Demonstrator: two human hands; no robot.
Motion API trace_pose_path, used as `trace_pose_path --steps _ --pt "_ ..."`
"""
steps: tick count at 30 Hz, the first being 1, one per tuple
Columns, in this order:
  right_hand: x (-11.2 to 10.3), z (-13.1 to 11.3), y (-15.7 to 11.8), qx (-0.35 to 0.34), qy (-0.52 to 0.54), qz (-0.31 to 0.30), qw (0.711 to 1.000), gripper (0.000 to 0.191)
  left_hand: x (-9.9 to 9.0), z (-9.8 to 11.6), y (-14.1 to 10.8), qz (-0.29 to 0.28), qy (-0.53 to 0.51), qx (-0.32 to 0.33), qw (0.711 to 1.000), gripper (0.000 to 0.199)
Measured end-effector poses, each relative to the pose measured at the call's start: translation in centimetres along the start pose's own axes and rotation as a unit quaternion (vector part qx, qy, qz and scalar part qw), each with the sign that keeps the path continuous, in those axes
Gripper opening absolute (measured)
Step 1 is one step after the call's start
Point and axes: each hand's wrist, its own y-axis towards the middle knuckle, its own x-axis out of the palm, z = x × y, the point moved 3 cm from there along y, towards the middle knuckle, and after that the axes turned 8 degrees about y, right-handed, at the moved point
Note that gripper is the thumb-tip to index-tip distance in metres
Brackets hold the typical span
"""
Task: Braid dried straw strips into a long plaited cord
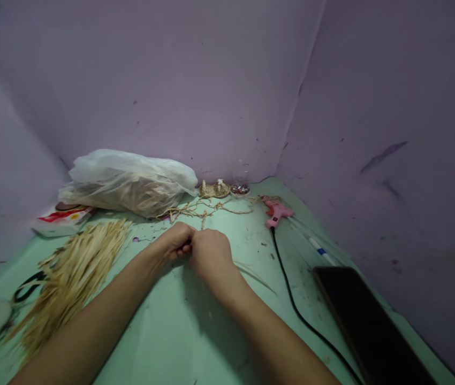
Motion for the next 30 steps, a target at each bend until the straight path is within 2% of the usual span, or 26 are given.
trace_pose_path --steps 4,7,9,11,13,15,17,20,25,27,30 --pt "-0.2 0.1 -0.3 -0.025 0.048 -0.026 0.998 0.008 -0.5 0.0 0.2 -0.022 0.012 0.038 0.999 0.008" --pt "-1.6 2.1 -0.1 -0.019 0.158 -0.087 0.983 0.006 -0.8 -0.3 0.5 -0.069 -0.009 0.073 0.995 0.008" --pt "-2.6 3.9 0.5 0.017 0.256 -0.090 0.962 0.013 -1.0 -0.5 0.7 -0.092 -0.004 0.087 0.992 0.012" --pt "-3.5 5.4 1.2 0.090 0.345 -0.008 0.934 0.013 -1.1 -0.7 0.8 -0.105 0.004 0.091 0.990 0.016" --pt "-3.1 5.9 1.6 0.170 0.414 0.016 0.894 0.007 -1.0 -0.7 0.8 -0.108 0.009 0.091 0.990 0.017" --pt "-1.7 5.3 1.8 0.217 0.466 -0.023 0.857 0.006 -0.9 -0.7 0.8 -0.104 0.009 0.093 0.990 0.016" --pt "-0.2 4.4 1.9 0.221 0.490 -0.061 0.841 0.009 -0.9 -0.7 0.8 -0.102 0.005 0.096 0.990 0.013" --pt "1.5 3.9 2.1 0.200 0.490 -0.088 0.844 0.012 -0.8 -0.9 1.0 -0.103 -0.003 0.100 0.990 0.008" --pt "2.4 5.2 2.6 0.175 0.416 -0.044 0.891 0.009 -0.8 -0.6 0.8 -0.085 0.034 0.097 0.991 0.005" --pt "2.5 5.5 2.6 0.181 0.422 -0.048 0.887 0.006 -0.9 -0.2 0.4 -0.061 0.067 0.085 0.992 0.005" --pt "2.4 5.4 2.5 0.192 0.466 -0.072 0.861 0.008 -1.1 0.5 -0.4 -0.028 0.123 0.075 0.989 0.006"
